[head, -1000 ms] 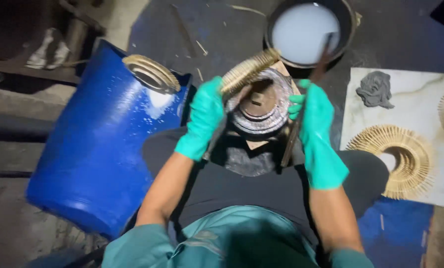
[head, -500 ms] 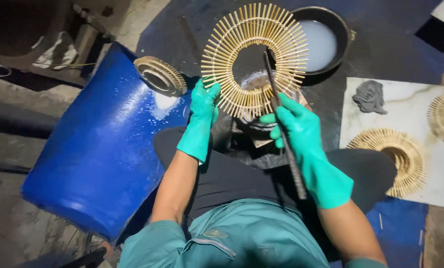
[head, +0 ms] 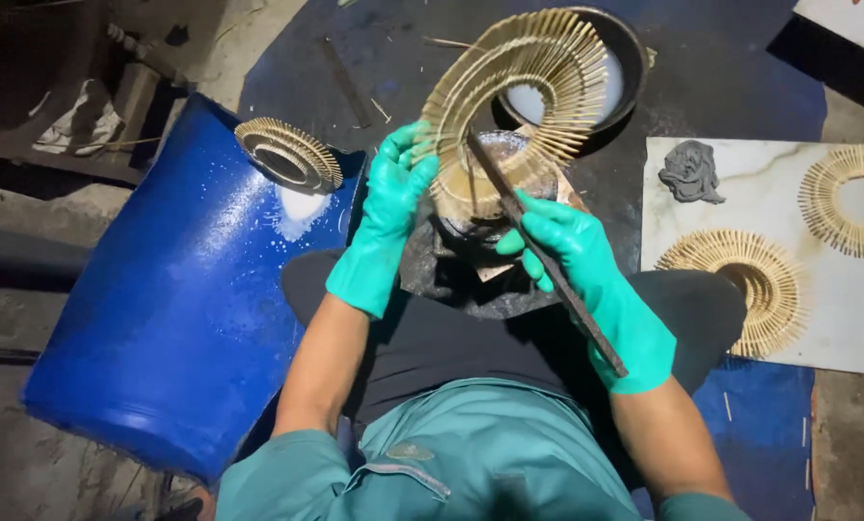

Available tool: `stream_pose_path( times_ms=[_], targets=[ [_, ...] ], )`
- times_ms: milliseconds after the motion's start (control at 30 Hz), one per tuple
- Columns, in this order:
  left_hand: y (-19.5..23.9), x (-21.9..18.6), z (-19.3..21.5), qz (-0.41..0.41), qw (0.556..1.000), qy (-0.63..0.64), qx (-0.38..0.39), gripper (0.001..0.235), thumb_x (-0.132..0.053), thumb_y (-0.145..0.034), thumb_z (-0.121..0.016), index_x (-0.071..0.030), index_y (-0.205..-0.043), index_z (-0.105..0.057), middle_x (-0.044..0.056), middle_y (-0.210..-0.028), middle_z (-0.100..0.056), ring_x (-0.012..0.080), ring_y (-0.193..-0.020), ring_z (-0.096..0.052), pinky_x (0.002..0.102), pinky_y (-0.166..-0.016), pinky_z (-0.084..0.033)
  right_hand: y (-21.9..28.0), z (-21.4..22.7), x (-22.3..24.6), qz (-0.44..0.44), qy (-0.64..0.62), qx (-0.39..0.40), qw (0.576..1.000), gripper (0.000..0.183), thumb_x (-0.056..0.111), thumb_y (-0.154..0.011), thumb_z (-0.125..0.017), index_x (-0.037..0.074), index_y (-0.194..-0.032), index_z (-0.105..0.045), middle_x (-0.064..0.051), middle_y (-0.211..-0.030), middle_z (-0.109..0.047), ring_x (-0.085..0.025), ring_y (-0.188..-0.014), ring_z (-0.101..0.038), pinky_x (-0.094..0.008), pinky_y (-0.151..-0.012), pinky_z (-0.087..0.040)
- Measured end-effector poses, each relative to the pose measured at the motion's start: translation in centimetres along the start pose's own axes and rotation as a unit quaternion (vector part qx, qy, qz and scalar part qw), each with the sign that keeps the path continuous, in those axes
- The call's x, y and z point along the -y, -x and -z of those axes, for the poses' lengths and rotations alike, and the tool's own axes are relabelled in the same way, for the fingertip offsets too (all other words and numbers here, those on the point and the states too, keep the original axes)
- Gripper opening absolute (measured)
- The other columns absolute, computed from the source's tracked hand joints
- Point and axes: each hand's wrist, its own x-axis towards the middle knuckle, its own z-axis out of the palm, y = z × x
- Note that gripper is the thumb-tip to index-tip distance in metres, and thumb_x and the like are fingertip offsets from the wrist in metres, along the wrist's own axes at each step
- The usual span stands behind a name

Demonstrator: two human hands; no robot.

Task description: Cleaning and scraping residue from bamboo furniture components using a specialized tool and a brush with liquid.

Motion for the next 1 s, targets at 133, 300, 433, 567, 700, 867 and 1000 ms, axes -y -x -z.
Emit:
stream_pose_path(
  times_ms=[133,300,433,567,700,867,1000],
  targets=[
    [0.5,-1.6,-0.6,-0.056,0.975,-0.213,0.026,0.05,0.006,-0.087,-0.072,0.0,-0.134,-0.057,0.009,-0.124,-0.065,0.0182,-0.114,-0.063,0.031,-0.1,-0.053,0.6,-0.1,0.8,0.056,-0.095,-0.016,0.994,0.048,0.022,-0.098,-0.061,0.001,-0.142,-0.061,-0.009,-0.086,-0.075,-0.009,-0.053,-0.058,-0.022,-0.04,-0.042],
    [0.4,3.3,3.3,-0.073,0.987,-0.133,-0.06,0.034,0.004,-0.097,-0.069,0.0,-0.13,-0.063,0.008,-0.124,-0.072,0.0192,-0.113,-0.07,0.032,-0.102,-0.058,0.5,-0.2,2.1,0.045,-0.094,0.0,0.995,0.048,0.02,-0.099,-0.062,0.002,-0.142,-0.062,-0.01,-0.087,-0.075,-0.009,-0.053,-0.059,-0.022,-0.041,-0.042],
    [0.4,4.9,3.9,0.022,0.986,0.045,-0.157,0.036,0.006,-0.097,-0.075,0.004,-0.13,-0.063,0.012,-0.111,-0.071,0.0199,-0.09,-0.067,0.035,-0.081,-0.058,0.3,-0.7,2.8,0.043,-0.015,-0.033,0.998,0.048,0.017,-0.096,-0.062,0.003,-0.141,-0.06,-0.013,-0.087,-0.076,-0.012,-0.051,-0.059,-0.026,-0.04,-0.045],
    [0.3,3.6,2.6,0.053,0.98,0.102,-0.161,0.042,0.005,-0.09,-0.074,-0.001,-0.13,-0.061,0.011,-0.116,-0.072,0.021,-0.098,-0.074,0.036,-0.086,-0.063,0.3,-1.6,2.7,0.051,-0.016,-0.073,0.996,0.048,0.017,-0.096,-0.061,0.005,-0.142,-0.059,-0.014,-0.087,-0.076,-0.012,-0.05,-0.059,-0.026,-0.04,-0.046],
    [0.2,3.0,1.6,0.05,0.984,0.095,-0.141,0.046,0.003,-0.088,-0.076,-0.002,-0.131,-0.061,0.01,-0.117,-0.071,0.0195,-0.099,-0.073,0.035,-0.086,-0.063,0.2,-1.5,2.3,-0.008,0.057,-0.048,0.997,0.045,0.014,-0.095,-0.059,0.006,-0.139,-0.062,-0.013,-0.084,-0.076,-0.013,-0.048,-0.058,-0.027,-0.038,-0.043],
    [0.3,4.1,2.7,0.055,0.988,0.008,-0.144,0.04,0.0,-0.091,-0.079,0.0,-0.128,-0.063,0.014,-0.117,-0.073,0.0204,-0.097,-0.072,0.035,-0.085,-0.062,0.4,-1.2,1.1,0.014,0.033,-0.072,0.997,0.044,0.017,-0.096,-0.06,0.006,-0.138,-0.062,-0.011,-0.084,-0.076,-0.012,-0.048,-0.058,-0.027,-0.037,-0.042],
    [0.0,2.5,1.2,0.044,0.995,0.028,-0.091,0.039,-0.003,-0.092,-0.079,-0.001,-0.127,-0.062,0.009,-0.117,-0.073,0.0179,-0.101,-0.071,0.033,-0.09,-0.06,0.3,-0.5,1.5,-0.027,0.073,-0.017,0.997,0.042,0.019,-0.097,-0.062,0.002,-0.135,-0.067,-0.012,-0.083,-0.075,-0.012,-0.048,-0.056,-0.026,-0.037,-0.04]
  ],
)
